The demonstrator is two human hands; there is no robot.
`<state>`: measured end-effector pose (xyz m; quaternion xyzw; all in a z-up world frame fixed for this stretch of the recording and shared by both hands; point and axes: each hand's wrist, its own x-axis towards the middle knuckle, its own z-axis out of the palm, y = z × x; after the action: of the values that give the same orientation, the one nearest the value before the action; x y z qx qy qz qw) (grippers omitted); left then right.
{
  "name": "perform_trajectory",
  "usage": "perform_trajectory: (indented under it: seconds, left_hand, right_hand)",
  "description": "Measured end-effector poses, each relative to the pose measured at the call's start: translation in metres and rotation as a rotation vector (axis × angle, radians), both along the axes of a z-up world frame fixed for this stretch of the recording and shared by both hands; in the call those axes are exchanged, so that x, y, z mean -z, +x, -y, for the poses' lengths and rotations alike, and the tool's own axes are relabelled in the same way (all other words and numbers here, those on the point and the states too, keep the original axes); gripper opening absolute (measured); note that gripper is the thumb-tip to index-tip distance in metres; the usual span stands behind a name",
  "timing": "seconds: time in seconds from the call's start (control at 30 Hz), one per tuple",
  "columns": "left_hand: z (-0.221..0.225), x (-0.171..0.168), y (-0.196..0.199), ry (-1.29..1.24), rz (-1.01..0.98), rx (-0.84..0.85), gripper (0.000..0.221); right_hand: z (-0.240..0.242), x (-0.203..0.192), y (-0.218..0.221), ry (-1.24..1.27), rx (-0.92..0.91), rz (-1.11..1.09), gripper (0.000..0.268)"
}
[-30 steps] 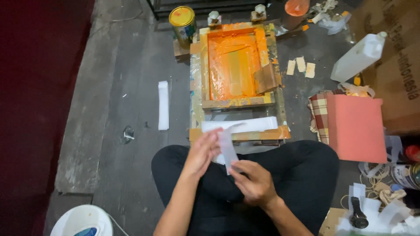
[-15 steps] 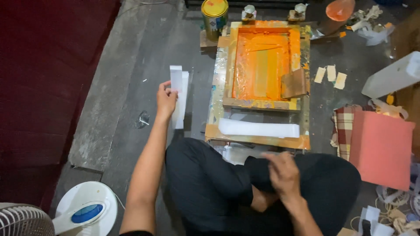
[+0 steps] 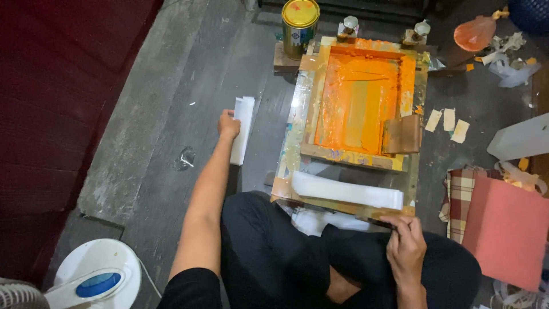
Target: Manual screen printing of orange ink onto white label strips using a hand-held squeegee and a screen frame.
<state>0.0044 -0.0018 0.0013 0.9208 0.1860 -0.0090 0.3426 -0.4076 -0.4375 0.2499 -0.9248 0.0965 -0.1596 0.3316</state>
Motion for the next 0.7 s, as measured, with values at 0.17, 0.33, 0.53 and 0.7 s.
perform_trajectory:
  seconds: [0.17, 0.33, 0.53, 0.7]
  left_hand:
    - [0.003, -0.004, -0.002, 0.018, -0.047, 0.018, 0.037]
    - [0.015, -0.029, -0.017, 0.031, -0.102, 0.009, 0.034]
    - [0.025, -0.043, -0.033, 0.086, -0.043, -0.019, 0.037]
    - [0.038, -0.070, -0.052, 0.269, -0.020, 0.127, 0.083]
  right_hand:
    - [0.002, 0.009, 0.002, 0.019, 0.032, 0.066, 0.032]
    - [0.004, 0.016, 0.001, -0.001, 0.050, 0.066, 0.032]
    - [0.000, 0.013, 0.000, 0.001, 0.007, 0.097, 0.037]
    - [-0.007, 0.000, 0.003, 0.010, 0.048, 0.114, 0.029]
